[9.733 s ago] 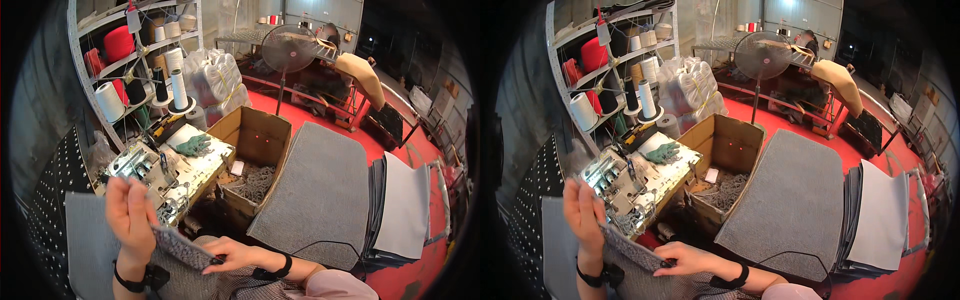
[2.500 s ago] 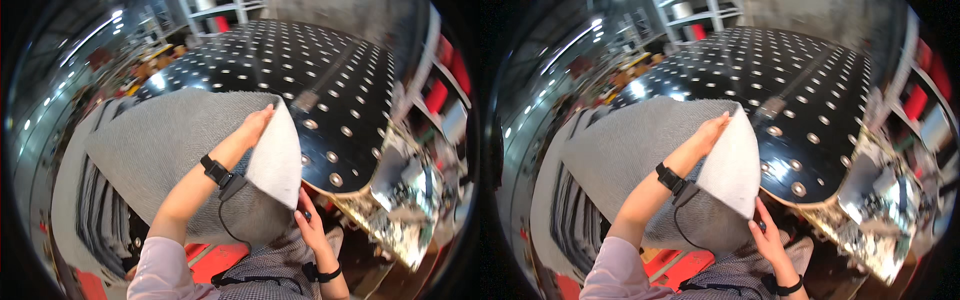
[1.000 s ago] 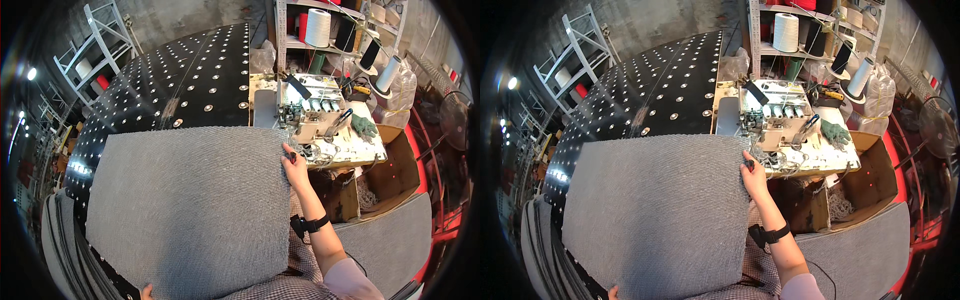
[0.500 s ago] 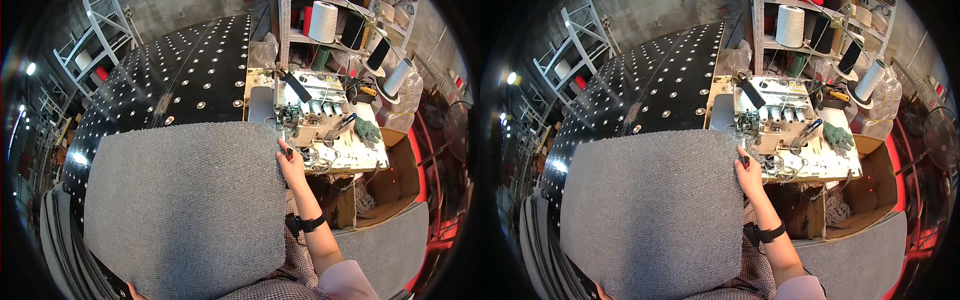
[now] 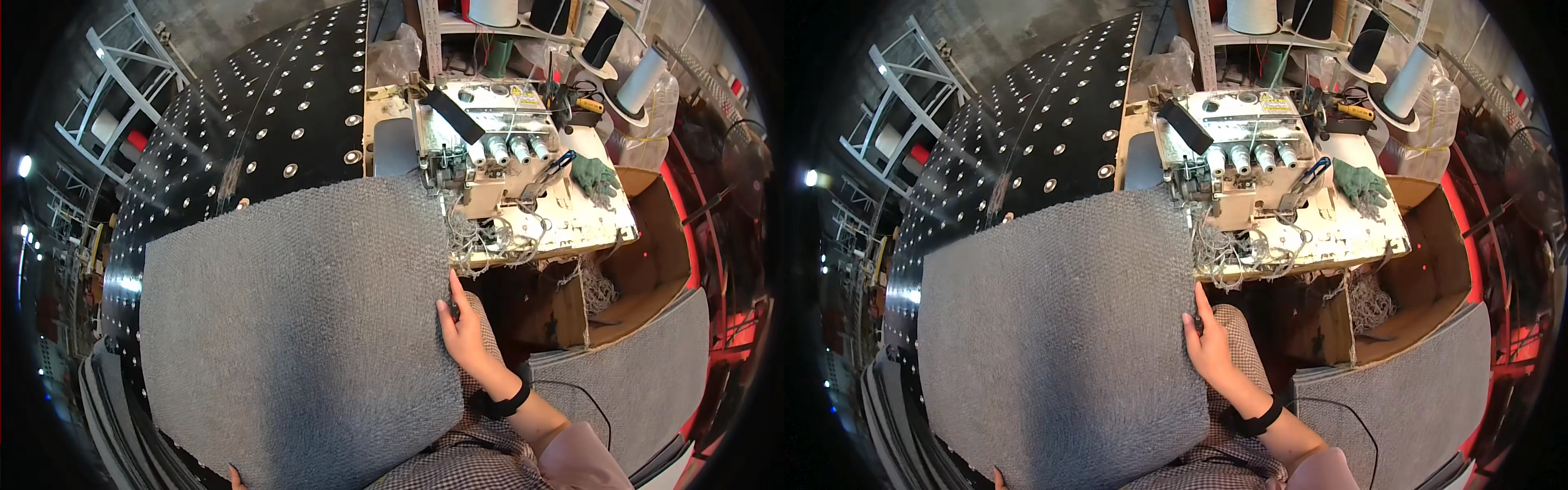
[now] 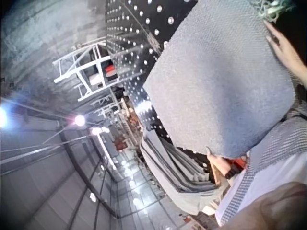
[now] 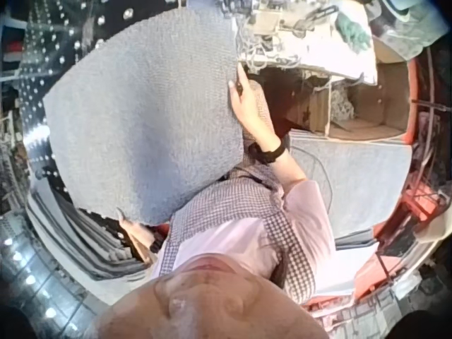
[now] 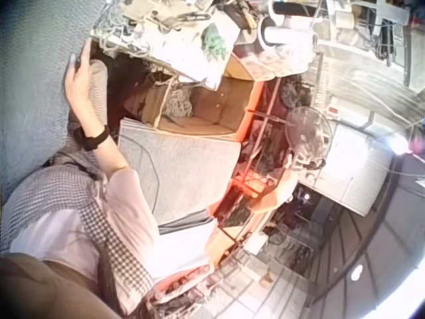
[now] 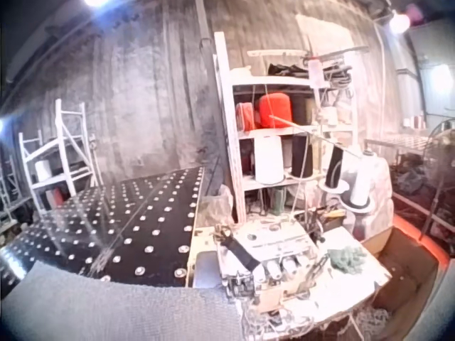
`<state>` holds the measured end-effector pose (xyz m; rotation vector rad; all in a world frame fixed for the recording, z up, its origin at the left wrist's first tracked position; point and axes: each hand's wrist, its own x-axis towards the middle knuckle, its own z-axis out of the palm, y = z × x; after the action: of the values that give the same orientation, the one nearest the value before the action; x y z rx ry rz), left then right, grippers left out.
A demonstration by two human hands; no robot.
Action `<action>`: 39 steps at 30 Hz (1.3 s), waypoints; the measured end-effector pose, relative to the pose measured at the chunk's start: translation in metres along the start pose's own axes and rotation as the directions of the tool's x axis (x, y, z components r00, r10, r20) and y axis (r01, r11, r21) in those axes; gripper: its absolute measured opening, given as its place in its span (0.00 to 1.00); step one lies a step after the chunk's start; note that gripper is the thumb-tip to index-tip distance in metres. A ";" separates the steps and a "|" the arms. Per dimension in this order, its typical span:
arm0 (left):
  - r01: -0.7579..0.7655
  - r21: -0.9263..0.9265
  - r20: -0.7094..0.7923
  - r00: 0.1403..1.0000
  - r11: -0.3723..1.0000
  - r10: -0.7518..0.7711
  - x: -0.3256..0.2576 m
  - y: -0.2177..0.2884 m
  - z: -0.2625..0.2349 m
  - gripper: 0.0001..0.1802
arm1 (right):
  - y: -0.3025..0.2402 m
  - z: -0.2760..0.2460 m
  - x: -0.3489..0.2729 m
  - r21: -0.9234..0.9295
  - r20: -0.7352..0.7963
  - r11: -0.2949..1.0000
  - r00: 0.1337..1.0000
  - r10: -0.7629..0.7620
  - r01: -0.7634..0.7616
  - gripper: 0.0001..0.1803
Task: Using a commercial overlock sewing machine to edge fabric panels.
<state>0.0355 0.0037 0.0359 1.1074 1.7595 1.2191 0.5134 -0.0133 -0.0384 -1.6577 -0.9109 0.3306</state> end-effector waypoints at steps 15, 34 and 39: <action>0.366 -0.615 0.218 0.930 0.698 -0.296 0.084 -0.011 -0.015 0.34 | -0.015 -0.005 0.035 0.007 0.049 0.998 0.997 0.057 -0.057 0.32; 0.511 -0.473 0.320 0.858 0.717 -0.401 0.305 0.020 0.015 0.23 | -0.030 -0.002 0.072 0.131 0.167 0.951 0.952 0.256 -0.279 0.28; 0.546 -0.540 0.303 0.836 0.640 -0.458 0.304 0.041 0.071 0.23 | -0.032 0.001 0.079 0.147 0.149 0.956 0.961 0.233 -0.255 0.28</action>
<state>-0.0055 0.3160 0.0292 0.2651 1.2753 1.1772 0.5522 0.0448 0.0101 -1.6104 -0.7514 0.6736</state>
